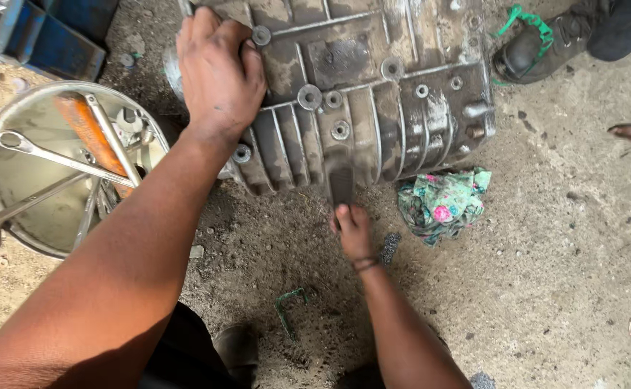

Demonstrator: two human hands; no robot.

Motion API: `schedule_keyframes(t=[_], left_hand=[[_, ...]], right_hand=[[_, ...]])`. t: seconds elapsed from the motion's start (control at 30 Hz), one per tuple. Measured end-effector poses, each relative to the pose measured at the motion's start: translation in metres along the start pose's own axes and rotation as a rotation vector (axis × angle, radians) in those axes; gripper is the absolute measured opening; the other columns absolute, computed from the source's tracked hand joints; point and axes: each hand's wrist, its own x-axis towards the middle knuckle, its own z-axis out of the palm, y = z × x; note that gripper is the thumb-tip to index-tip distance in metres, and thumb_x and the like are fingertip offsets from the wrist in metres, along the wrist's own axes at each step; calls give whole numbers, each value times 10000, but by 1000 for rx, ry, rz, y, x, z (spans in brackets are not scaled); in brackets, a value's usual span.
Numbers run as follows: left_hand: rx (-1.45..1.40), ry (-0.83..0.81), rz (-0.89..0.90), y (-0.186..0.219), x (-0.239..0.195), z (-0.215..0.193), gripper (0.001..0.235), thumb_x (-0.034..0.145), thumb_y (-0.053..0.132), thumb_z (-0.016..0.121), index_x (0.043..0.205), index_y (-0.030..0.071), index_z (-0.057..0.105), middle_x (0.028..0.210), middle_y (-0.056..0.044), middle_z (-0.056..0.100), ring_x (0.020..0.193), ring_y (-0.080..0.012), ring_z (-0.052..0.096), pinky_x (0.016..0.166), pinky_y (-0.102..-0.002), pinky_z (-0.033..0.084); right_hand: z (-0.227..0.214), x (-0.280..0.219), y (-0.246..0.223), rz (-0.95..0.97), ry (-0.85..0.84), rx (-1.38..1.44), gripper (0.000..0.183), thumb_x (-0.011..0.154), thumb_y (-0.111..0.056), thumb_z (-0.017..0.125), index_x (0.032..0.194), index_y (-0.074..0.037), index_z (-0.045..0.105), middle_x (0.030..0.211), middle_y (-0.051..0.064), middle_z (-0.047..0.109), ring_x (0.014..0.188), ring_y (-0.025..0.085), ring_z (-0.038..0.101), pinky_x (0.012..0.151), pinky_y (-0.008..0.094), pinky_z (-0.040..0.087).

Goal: The person scrubs the surface of a metal engine block using a wire brush and then a scraper. They hold the block steady with one hand while cleaning with the other. A second person is present and also works on the engine block.

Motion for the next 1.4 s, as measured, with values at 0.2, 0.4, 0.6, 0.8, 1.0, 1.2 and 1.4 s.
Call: schedule_keyframes(t=[0.2, 0.4, 0.6, 0.8, 1.0, 1.2, 1.4], left_hand=[[1, -2, -3, 2, 2, 0, 131, 903, 28, 632, 1011, 8, 704, 1024, -155, 538, 1027, -352, 536, 957, -491, 443], [-31, -2, -12, 3, -1, 0, 163, 910, 25, 620, 1046, -7, 705, 1050, -153, 537, 1052, -347, 542, 958, -490, 440], [-36, -31, -43, 6, -1, 0, 165, 905, 31, 631, 1040, -23, 709, 1027, -178, 520, 1014, -363, 527, 937, -496, 440], [-91, -10, 10, 1, -4, 0, 155, 936, 4, 633, 1061, -35, 716, 1104, -163, 555, 1085, -359, 537, 982, -482, 455], [-59, -11, 17, 1, 0, -1, 158, 921, -2, 649, 1059, -43, 714, 1089, -175, 550, 1052, -359, 538, 964, -489, 453], [-72, -19, -21, 3, -4, -1, 157, 922, 1, 643, 1060, -33, 711, 1083, -167, 563, 1055, -354, 546, 970, -480, 453], [-79, 2, 12, -2, 6, 1, 158, 926, 4, 657, 1070, -24, 717, 1096, -186, 575, 1088, -373, 554, 974, -493, 447]], right_hand=[[2, -7, -24, 48, 5, -83, 692, 971, -730, 467, 655, -123, 570, 577, -39, 551, 512, 80, 539, 476, 272, 417], [-10, 2, -16, 39, -37, -191, 668, 974, -701, 423, 697, -117, 590, 595, -29, 563, 524, 96, 550, 486, 294, 427], [7, 13, -47, -46, 15, -253, 791, 963, -796, 354, 625, -113, 567, 547, -34, 520, 496, 104, 551, 481, 288, 418], [-1, -3, -18, 119, 13, -273, 753, 935, -777, 354, 632, -120, 563, 524, -52, 518, 454, 86, 520, 442, 270, 419], [15, -27, 15, 227, 132, 58, 600, 981, -632, 549, 773, -69, 550, 674, -3, 553, 580, 104, 534, 533, 298, 455], [5, -11, 23, 56, 116, 41, 572, 1015, -582, 584, 824, -43, 594, 742, 8, 600, 663, 95, 565, 609, 289, 485], [37, -12, -6, 80, 172, 162, 666, 970, -670, 517, 746, -51, 615, 658, 16, 605, 579, 111, 588, 505, 278, 413]])
